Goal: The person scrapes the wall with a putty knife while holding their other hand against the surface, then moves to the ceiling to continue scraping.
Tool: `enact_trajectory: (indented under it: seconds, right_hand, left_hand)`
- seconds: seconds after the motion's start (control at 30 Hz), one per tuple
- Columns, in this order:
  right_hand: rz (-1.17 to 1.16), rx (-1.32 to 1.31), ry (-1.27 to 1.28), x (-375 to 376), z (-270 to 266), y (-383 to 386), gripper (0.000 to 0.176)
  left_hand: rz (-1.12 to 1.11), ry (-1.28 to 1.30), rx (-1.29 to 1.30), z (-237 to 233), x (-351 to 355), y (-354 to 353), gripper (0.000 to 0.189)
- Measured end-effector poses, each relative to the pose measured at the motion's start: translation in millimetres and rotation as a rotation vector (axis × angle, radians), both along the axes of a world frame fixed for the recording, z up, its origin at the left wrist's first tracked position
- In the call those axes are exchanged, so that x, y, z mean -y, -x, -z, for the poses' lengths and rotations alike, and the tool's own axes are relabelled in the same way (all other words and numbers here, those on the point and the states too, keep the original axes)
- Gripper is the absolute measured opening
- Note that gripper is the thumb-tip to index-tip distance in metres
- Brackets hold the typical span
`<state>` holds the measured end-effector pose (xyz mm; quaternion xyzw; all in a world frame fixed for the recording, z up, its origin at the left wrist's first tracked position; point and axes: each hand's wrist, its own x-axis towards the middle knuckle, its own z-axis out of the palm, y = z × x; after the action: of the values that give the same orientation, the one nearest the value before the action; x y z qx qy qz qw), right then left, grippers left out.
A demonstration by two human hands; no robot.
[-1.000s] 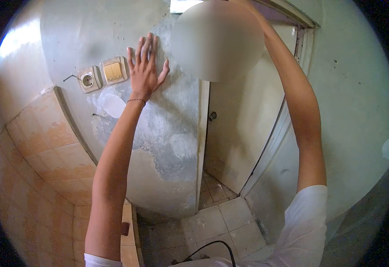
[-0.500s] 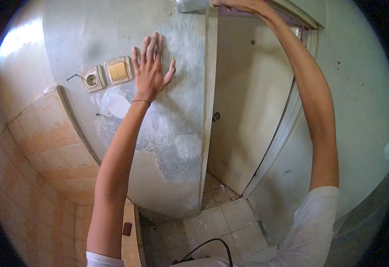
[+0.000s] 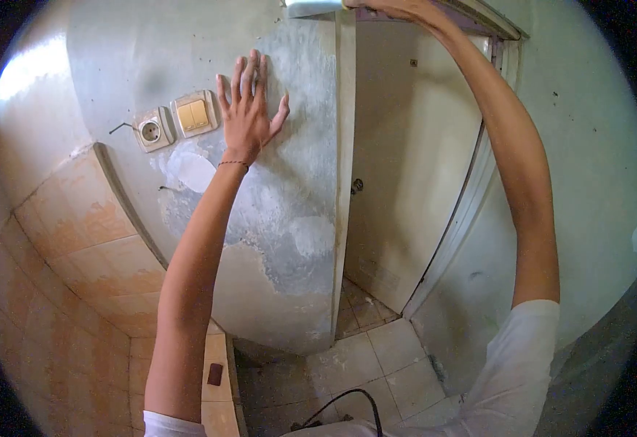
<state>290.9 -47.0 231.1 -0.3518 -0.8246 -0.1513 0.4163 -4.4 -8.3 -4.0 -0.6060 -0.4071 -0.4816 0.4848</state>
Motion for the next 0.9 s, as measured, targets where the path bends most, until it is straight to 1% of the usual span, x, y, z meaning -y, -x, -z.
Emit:
enact_trajectory:
  seconds: [0.07,0.1,0.13,0.17,0.2,0.23,0.27,0.3,0.33,0.37,0.43,0.5,0.57,0.6,0.67,0.8,0.87,0.9]
  right_hand:
    - [0.106,0.073,-0.012,6,3,10,0.029]
    - [0.063,0.016,0.035,15,7,12,0.032]
    - [0.065,0.008,0.044,14,12,8,0.032]
    - [0.017,-0.018,0.056,12,13,6,0.034]
    - [-0.030,-0.046,0.065,7,11,1,0.037]
    - [-0.024,-0.068,0.103,2,7,-2,0.039]
    - [-0.026,-0.072,0.096,-6,1,1,0.039]
    - [0.016,-0.005,0.013,-19,-3,3,0.039]
    - [0.061,0.058,-0.057,-15,2,14,0.039]
    - [0.101,-0.010,-0.021,-9,8,24,0.040]
    - [0.080,-0.043,-0.018,2,13,25,0.042]
    - [0.055,-0.082,-0.037,3,8,17,0.043]
    - [-0.069,-0.038,0.021,-6,1,-6,0.041]
    - [-0.071,-0.044,0.015,-7,3,-3,0.041]
    - [-0.037,-0.083,-0.116,-11,8,3,0.040]
    - [0.040,-0.026,-0.046,-4,2,7,0.041]
    - [-0.077,-0.087,0.071,2,-1,5,0.045]
    - [-0.076,-0.085,0.065,-3,-4,9,0.045]
  left_hand:
    - [-0.017,0.005,-0.003,-1,0,1,0.082]
    - [-0.037,0.004,-0.008,1,0,-1,0.082]
    - [-0.035,0.012,-0.016,4,0,-3,0.082]
    - [-0.032,0.003,-0.014,3,-1,-2,0.082]
    - [-0.029,-0.010,-0.014,1,-1,0,0.082]
    - [-0.031,-0.011,-0.022,0,-2,2,0.082]
    - [-0.035,-0.015,-0.020,-2,-2,3,0.082]
    - [-0.036,-0.015,-0.018,-3,-3,2,0.082]
    - [-0.035,-0.003,-0.021,1,-2,0,0.083]
    - [-0.032,0.008,-0.031,5,-2,-2,0.083]
    - [-0.078,-0.013,-0.037,0,-2,0,0.082]
    - [-0.073,-0.023,-0.047,0,-3,1,0.083]
    - [-0.050,-0.012,-0.040,0,-2,1,0.083]
    - [-0.052,-0.019,-0.047,-1,-2,2,0.083]
    - [-0.019,-0.012,-0.032,0,-2,0,0.083]
    - [-0.060,0.020,-0.033,1,3,-1,0.081]
    - [-0.046,0.026,-0.031,0,3,-1,0.081]
    - [-0.044,0.019,-0.029,-1,2,-1,0.081]
